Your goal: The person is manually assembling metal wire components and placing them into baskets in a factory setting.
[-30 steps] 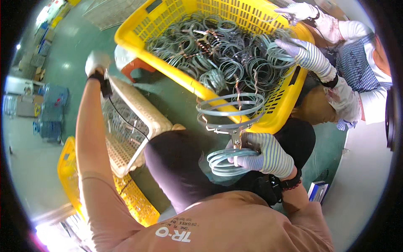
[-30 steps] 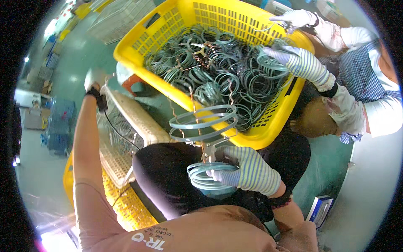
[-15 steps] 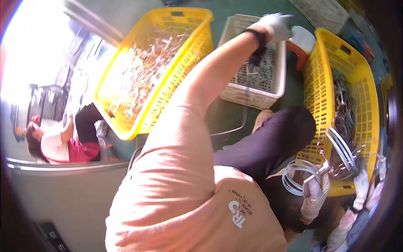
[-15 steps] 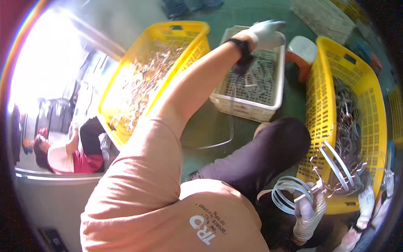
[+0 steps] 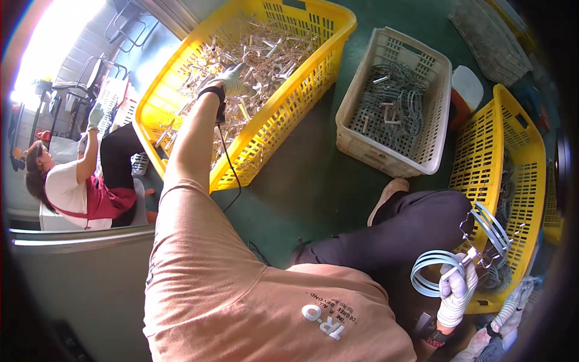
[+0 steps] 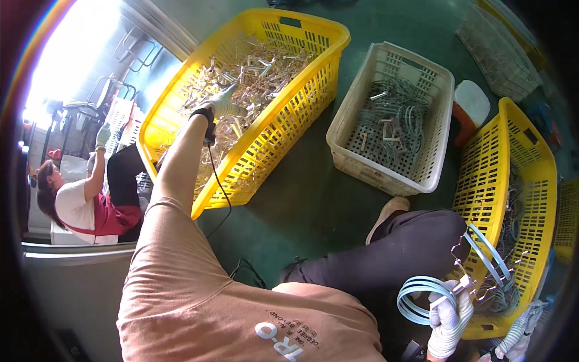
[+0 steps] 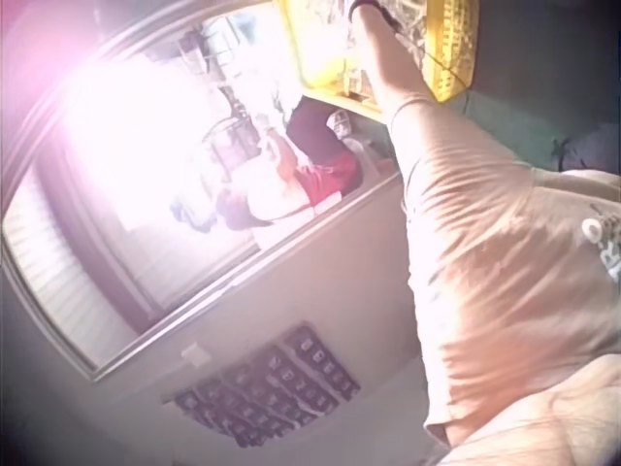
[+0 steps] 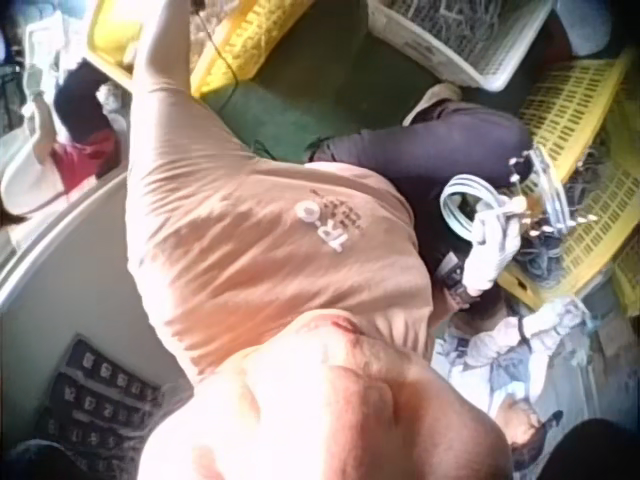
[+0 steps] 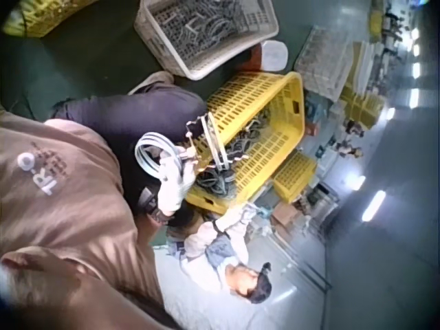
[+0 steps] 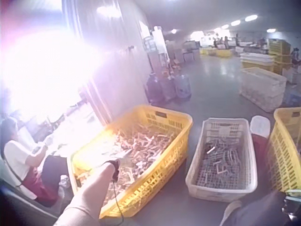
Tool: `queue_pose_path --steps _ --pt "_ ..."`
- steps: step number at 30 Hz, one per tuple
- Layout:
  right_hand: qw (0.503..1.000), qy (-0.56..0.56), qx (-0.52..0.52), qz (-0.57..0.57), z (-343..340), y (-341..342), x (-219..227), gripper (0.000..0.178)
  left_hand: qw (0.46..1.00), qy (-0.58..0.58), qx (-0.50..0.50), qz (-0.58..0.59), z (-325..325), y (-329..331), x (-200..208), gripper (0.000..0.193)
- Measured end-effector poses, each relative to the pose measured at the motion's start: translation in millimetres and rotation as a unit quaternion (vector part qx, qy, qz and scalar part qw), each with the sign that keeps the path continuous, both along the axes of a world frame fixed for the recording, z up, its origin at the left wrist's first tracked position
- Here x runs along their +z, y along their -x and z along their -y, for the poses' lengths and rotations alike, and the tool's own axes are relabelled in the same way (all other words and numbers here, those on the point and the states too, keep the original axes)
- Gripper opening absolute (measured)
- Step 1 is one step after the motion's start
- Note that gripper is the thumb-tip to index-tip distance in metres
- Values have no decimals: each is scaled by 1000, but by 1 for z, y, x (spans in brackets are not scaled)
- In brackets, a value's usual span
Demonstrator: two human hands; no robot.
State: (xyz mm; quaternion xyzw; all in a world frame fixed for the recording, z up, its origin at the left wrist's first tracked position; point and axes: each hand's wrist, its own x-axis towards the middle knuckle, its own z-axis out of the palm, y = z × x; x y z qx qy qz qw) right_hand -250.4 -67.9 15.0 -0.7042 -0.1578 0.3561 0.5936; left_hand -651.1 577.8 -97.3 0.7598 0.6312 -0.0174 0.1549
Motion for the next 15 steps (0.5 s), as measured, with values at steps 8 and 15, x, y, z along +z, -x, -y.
queue_pose_path --steps 8,15 --pt "995 77 -66 5 -4 18 37 26 991 78 -89 57 -27 -115 -37 89" --pt "999 43 9 -6 -16 6 63 24 964 11 -231 129 -78 -283 35 83"
